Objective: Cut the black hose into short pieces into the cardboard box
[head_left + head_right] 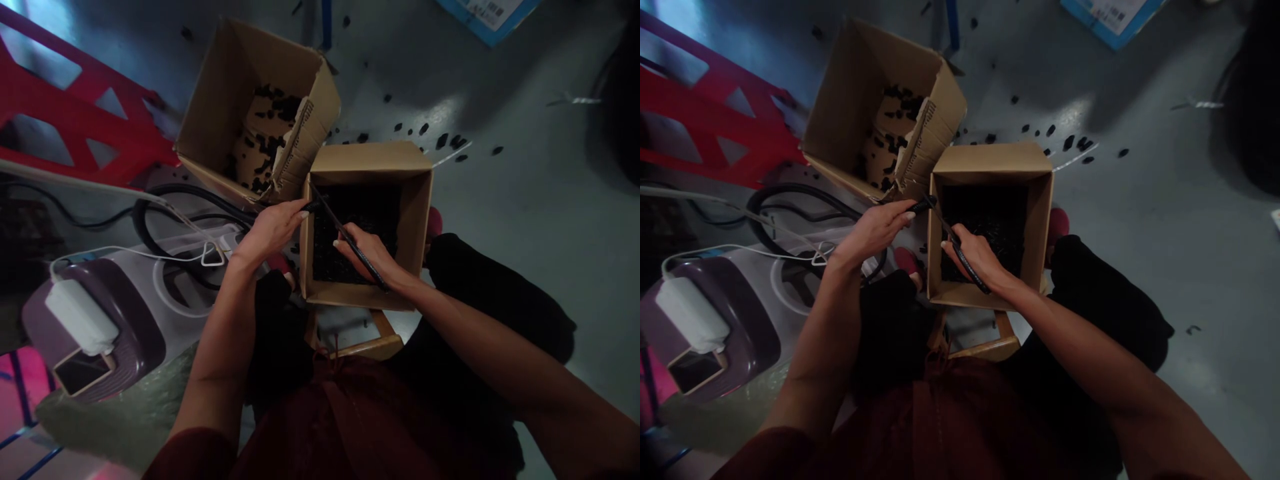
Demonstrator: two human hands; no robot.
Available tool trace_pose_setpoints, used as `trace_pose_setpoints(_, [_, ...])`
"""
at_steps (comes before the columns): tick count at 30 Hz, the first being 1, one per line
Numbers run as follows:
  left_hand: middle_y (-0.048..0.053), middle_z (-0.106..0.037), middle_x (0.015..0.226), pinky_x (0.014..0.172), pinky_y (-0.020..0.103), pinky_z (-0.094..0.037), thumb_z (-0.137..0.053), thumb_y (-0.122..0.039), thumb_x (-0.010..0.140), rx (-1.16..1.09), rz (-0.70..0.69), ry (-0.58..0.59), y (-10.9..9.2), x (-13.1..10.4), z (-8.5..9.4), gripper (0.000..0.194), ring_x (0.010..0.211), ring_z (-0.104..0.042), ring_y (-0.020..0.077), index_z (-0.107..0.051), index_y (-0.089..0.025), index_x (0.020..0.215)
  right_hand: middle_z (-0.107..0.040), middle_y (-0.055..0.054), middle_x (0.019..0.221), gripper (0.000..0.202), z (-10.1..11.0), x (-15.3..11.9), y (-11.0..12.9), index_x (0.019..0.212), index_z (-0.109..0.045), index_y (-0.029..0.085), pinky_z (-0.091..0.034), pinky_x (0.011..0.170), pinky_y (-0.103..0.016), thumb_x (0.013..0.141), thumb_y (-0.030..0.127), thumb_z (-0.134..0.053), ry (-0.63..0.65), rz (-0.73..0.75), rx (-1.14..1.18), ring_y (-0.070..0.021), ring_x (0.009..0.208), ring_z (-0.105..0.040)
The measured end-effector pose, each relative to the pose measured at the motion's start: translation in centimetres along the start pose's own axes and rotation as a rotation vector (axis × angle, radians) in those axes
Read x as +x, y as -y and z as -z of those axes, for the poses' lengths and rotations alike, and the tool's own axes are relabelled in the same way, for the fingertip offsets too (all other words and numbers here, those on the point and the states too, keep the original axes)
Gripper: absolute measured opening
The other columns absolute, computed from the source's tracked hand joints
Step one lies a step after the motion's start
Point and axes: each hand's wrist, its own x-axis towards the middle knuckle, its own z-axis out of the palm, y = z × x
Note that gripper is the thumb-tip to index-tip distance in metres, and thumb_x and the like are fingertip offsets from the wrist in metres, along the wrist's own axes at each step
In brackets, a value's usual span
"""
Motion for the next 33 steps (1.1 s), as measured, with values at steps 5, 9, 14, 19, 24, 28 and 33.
trace_pose_setpoints(5, [0.011, -0.068, 0.124, 0.102, 0.033, -0.047, -0.037, -0.023, 0.099, 0.064, 0.034, 0.090, -0.5, 0.1, 0.7, 0.038, 0.112, -0.065, 0.0200, -0.063, -0.010, 0.124, -0.056, -0.001, 0.070, 0.017, -0.1, 0.0, -0.4, 0.089, -0.051, 0.023, -0.034, 0.063, -0.027, 0.087, 0.039, -0.047, 0.009, 0.025, -0.036, -0.0180, 0.064, -0.055])
trace_pose_setpoints(9, [0.011, -0.065, 0.132, 0.106, 0.032, -0.044, -0.039, -0.026, 0.099, 0.112, 0.065, 0.133, -0.3, 0.1, 0.7, 0.041, 0.121, -0.061, 0.0204, -0.057, -0.011, 0.133, -0.057, -0.002, 0.070, 0.017, -0.3, -0.2, -1.1, 0.088, -0.051, 0.023, -0.034, 0.062, -0.027, 0.088, 0.039, -0.047, 0.034, 0.036, -0.066, -0.0183, 0.063, -0.056])
trace_pose_setpoints(14, [0.009, -0.065, 0.131, 0.106, 0.031, -0.044, -0.040, -0.025, 0.098, 0.178, 0.081, 0.250, 0.0, 0.3, 0.1, 0.039, 0.122, -0.061, 0.0200, -0.058, -0.016, 0.132, -0.058, -0.002, 0.069, 0.018, -0.6, -0.7, -2.3, 0.090, -0.053, 0.022, -0.033, 0.060, -0.026, 0.091, 0.039, -0.046, 0.079, 0.051, -0.107, -0.0183, 0.062, -0.057])
trace_pose_setpoints(19, [0.009, -0.067, 0.127, 0.104, 0.031, -0.045, -0.040, -0.025, 0.099, 0.191, 0.073, 0.291, -0.1, 0.6, -0.4, 0.037, 0.122, -0.061, 0.0210, -0.061, -0.017, 0.128, -0.060, -0.003, 0.073, 0.015, -0.3, -1.0, -2.8, 0.088, -0.052, 0.021, -0.036, 0.062, -0.026, 0.092, 0.035, -0.046, 0.110, 0.048, -0.115, -0.0189, 0.067, -0.060])
trace_pose_setpoints(24, [0.010, -0.066, 0.130, 0.105, 0.031, -0.044, -0.040, -0.027, 0.099, 0.171, 0.060, 0.294, -0.9, 0.8, -0.4, 0.040, 0.120, -0.061, 0.0198, -0.057, -0.014, 0.134, -0.055, 0.001, 0.070, 0.014, -0.3, -1.3, -2.7, 0.085, -0.048, 0.022, -0.039, 0.055, -0.024, 0.092, 0.034, -0.048, 0.171, -0.062, 0.100, -0.0137, 0.057, -0.053])
trace_pose_setpoints(28, [0.010, -0.066, 0.129, 0.105, 0.032, -0.044, -0.040, -0.026, 0.099, 0.144, 0.060, 0.259, -1.4, 1.0, -0.3, 0.041, 0.119, -0.061, 0.0195, -0.056, -0.013, 0.134, -0.045, 0.005, 0.064, 0.016, -0.8, -1.5, -2.3, 0.084, -0.041, 0.023, -0.039, 0.043, -0.021, 0.096, 0.033, -0.043, 0.277, -0.284, 0.452, -0.0092, 0.047, -0.043])
trace_pose_setpoints(33, [0.010, -0.066, 0.129, 0.106, 0.034, -0.044, -0.043, -0.026, 0.096, 0.008, 0.104, 0.138, -1.7, 1.1, -0.1, 0.039, 0.118, -0.061, 0.0197, -0.058, -0.013, 0.130, -0.052, 0.003, 0.073, 0.008, -1.2, -1.3, -2.1, 0.091, -0.044, 0.021, -0.044, 0.050, -0.019, 0.096, 0.027, -0.043, 0.216, -0.257, 0.574, -0.0080, 0.055, -0.049])
